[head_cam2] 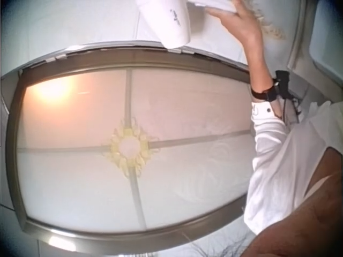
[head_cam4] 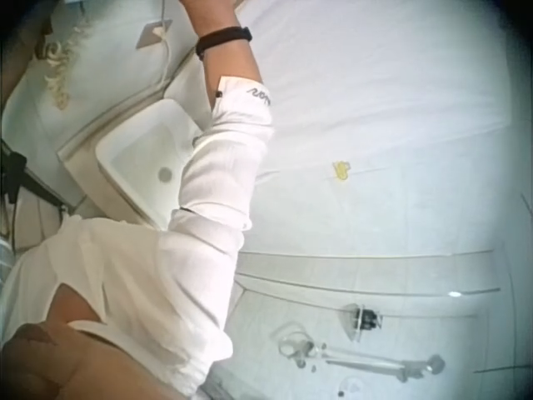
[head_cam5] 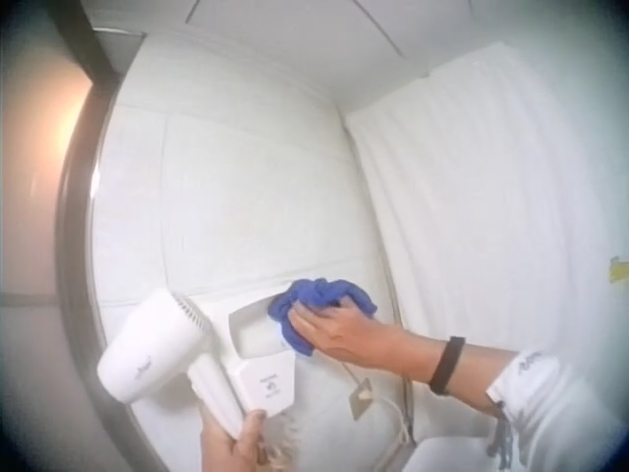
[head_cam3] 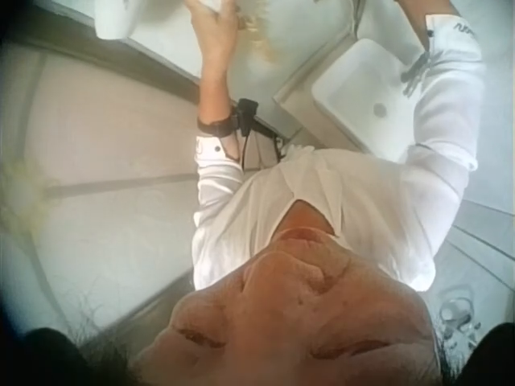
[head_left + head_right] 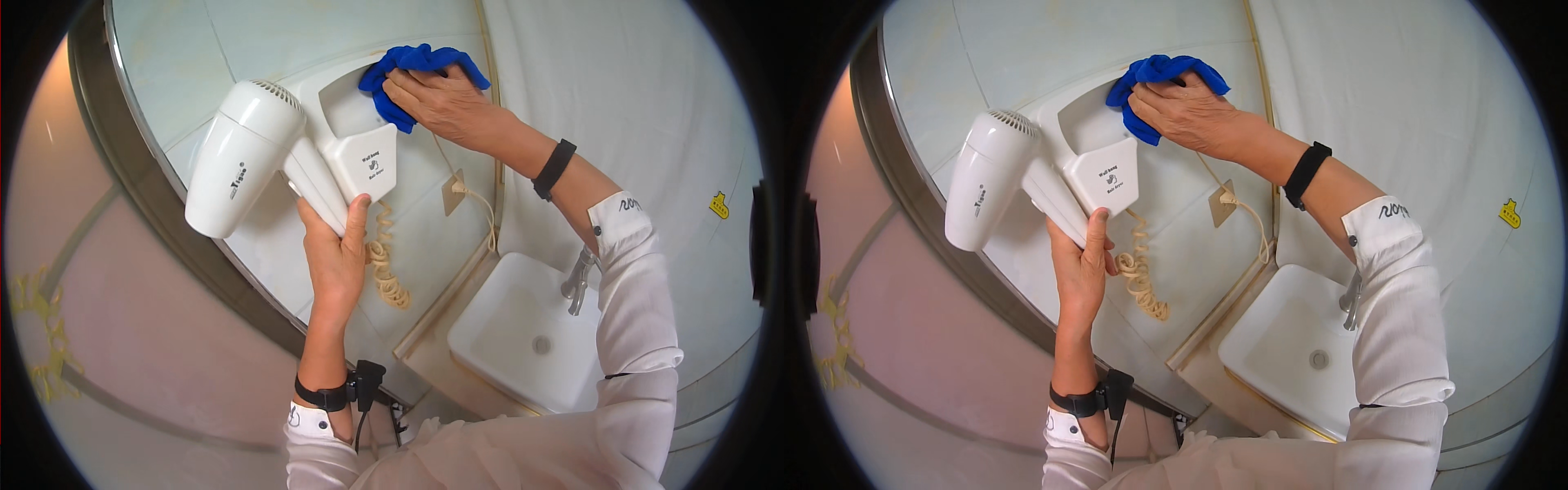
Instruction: The recorder washes a cleaning cloth in the sink and uses it to wipe down a wall-mounted hairdryer.
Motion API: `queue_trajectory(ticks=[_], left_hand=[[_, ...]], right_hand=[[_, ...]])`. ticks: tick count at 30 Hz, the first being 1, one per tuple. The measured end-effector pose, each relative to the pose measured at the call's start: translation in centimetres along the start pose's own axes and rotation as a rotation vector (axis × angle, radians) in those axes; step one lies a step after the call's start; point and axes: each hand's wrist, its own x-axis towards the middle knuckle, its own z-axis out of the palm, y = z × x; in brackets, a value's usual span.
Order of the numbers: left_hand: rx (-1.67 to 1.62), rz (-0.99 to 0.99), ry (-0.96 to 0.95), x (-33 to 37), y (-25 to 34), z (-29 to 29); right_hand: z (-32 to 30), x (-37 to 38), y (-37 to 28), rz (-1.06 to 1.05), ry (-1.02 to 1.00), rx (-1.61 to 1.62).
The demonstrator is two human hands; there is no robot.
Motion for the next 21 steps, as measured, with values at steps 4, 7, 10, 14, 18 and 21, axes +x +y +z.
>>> queue_trajectory(ticks=[4,7,10,14,18,21], left_hand=[[-0.044,0.036,-0.036,0.3,-0.3,-0.2],[-0.054,0.011,-0.046,0.2,-0.2,0.0],[-0.077,-0.008,-0.059,0.3,-0.4,-0.1],[-0.103,0.027,-0.040,0.6,-0.4,0.1],[-0.116,0.023,-0.041,0.7,-1.1,0.3],[-0.136,-0.021,-0.114,0.3,-2.4,0.2]], right_hand=[[0.8,0.4,-1.3,0.161,0.008,0.139],[0.9,-0.2,-2.4,0.286,0.107,0.286],[0.7,-0.8,-3.4,0.429,0.139,0.436],[0.8,-0.9,-4.3,0.618,0.131,0.580],[0.8,-1.5,-5.5,0.775,0.105,0.790],[0.5,-2.2,-7.2,1.325,0.057,1.399]])
